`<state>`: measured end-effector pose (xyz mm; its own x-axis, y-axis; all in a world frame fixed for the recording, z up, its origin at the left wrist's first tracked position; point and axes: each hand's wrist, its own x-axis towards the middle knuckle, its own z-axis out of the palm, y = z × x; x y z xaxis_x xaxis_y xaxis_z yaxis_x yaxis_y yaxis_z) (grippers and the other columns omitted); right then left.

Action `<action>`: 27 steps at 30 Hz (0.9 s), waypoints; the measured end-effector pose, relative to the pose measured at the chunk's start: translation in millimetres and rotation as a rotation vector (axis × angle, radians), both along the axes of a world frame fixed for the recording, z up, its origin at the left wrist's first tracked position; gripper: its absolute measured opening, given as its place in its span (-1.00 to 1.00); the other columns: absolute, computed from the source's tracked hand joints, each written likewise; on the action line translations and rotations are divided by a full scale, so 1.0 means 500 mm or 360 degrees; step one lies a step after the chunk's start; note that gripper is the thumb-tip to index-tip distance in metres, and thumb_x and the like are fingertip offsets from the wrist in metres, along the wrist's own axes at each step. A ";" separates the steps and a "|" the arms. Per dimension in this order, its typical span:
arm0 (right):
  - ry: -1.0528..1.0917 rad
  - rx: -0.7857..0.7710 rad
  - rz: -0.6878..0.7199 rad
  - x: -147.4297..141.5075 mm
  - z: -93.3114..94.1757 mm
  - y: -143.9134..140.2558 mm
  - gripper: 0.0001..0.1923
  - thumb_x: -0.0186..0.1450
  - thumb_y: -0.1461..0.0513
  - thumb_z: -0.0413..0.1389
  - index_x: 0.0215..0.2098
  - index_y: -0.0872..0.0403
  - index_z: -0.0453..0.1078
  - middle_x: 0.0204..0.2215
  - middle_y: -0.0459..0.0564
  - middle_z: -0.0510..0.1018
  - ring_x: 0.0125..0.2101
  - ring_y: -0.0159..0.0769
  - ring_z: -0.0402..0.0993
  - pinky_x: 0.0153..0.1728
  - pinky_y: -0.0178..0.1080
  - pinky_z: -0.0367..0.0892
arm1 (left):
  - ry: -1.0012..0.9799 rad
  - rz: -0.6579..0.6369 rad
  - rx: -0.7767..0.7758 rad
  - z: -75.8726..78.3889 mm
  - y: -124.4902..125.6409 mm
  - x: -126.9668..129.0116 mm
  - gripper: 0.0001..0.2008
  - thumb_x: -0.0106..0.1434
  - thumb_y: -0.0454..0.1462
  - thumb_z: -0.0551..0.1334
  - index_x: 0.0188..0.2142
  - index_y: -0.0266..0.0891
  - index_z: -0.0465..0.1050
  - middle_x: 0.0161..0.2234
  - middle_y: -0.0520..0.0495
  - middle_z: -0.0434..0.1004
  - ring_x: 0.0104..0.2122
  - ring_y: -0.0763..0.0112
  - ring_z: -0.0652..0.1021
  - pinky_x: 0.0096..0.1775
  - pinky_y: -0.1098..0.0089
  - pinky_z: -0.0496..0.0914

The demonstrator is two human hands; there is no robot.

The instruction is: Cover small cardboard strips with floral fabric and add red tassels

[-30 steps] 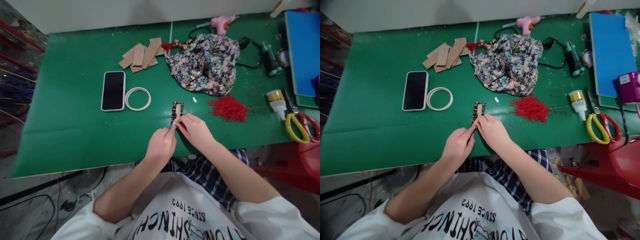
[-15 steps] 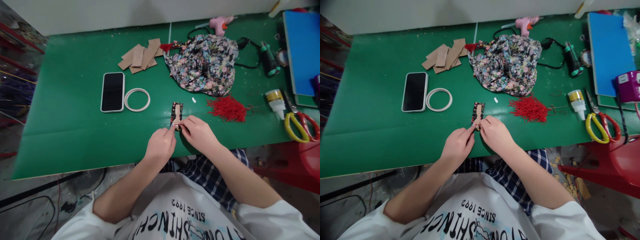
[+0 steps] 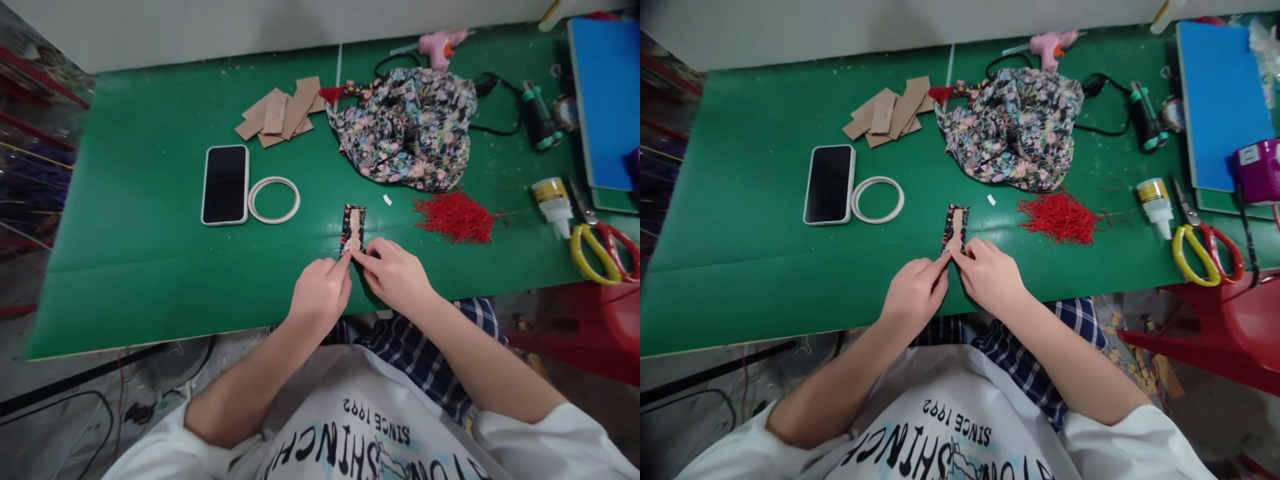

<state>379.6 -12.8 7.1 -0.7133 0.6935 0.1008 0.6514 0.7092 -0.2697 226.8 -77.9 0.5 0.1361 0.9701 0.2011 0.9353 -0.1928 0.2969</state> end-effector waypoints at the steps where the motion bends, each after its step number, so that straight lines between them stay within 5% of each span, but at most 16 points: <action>1: 0.0020 -0.0012 -0.0007 0.000 0.000 0.000 -0.61 0.28 0.30 -0.12 0.02 0.05 0.35 -0.36 0.03 0.40 -0.35 -0.30 0.32 -0.35 -0.27 0.29 | 0.0007 -0.0002 0.0004 0.001 -0.004 -0.001 -0.69 0.27 -0.32 0.04 -0.03 -0.35 0.36 -0.50 -0.05 0.39 -0.45 0.36 0.41 -0.40 0.35 0.31; 10: 0.0106 -0.0100 -0.0058 -0.001 0.004 0.002 -0.63 0.26 0.31 -0.09 -0.03 0.03 0.38 -0.34 0.01 0.42 -0.33 -0.31 0.35 -0.34 -0.29 0.30 | -0.0006 -0.0034 -0.0045 0.011 -0.047 -0.008 -0.76 0.28 -0.29 0.07 -0.12 -0.25 0.43 -0.49 -0.03 0.41 -0.45 0.37 0.41 -0.38 0.34 0.28; 20: 0.0201 -0.0223 -0.0121 -0.005 0.008 0.011 -0.67 0.25 0.31 -0.05 -0.08 -0.01 0.42 -0.36 -0.05 0.46 -0.36 -0.36 0.40 -0.36 -0.33 0.29 | -0.0391 -0.0042 -0.0200 0.043 -0.059 -0.021 -0.80 0.26 -0.26 0.09 -0.27 -0.23 0.48 -0.55 0.01 0.40 -0.50 0.47 0.40 -0.40 0.42 0.28; 24: 0.0215 -0.0285 -0.0130 -0.007 0.010 0.015 -0.68 0.25 0.31 -0.07 -0.09 0.00 0.42 -0.34 -0.03 0.47 -0.32 -0.34 0.42 -0.31 -0.31 0.31 | -0.0141 0.0125 -0.0017 0.027 -0.030 -0.014 -0.69 0.26 -0.22 0.09 -0.02 -0.22 0.37 -0.41 -0.06 0.43 -0.38 0.36 0.40 -0.36 0.37 0.28; 27: 0.0244 -0.0371 -0.0168 -0.010 0.012 0.019 -0.68 0.26 0.30 -0.07 -0.11 0.00 0.42 -0.33 -0.03 0.48 -0.30 -0.33 0.42 -0.28 -0.30 0.32 | -0.0010 0.0117 -0.0019 0.009 -0.019 -0.006 -0.69 0.27 -0.20 0.09 -0.04 -0.21 0.38 -0.41 -0.06 0.41 -0.40 0.34 0.36 -0.37 0.35 0.26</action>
<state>374.9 -3.4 13.3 -0.6249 0.7801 0.0310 0.6572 0.5471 -0.5183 224.0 -87.2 5.2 0.0634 0.9798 0.1898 0.9449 -0.1201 0.3046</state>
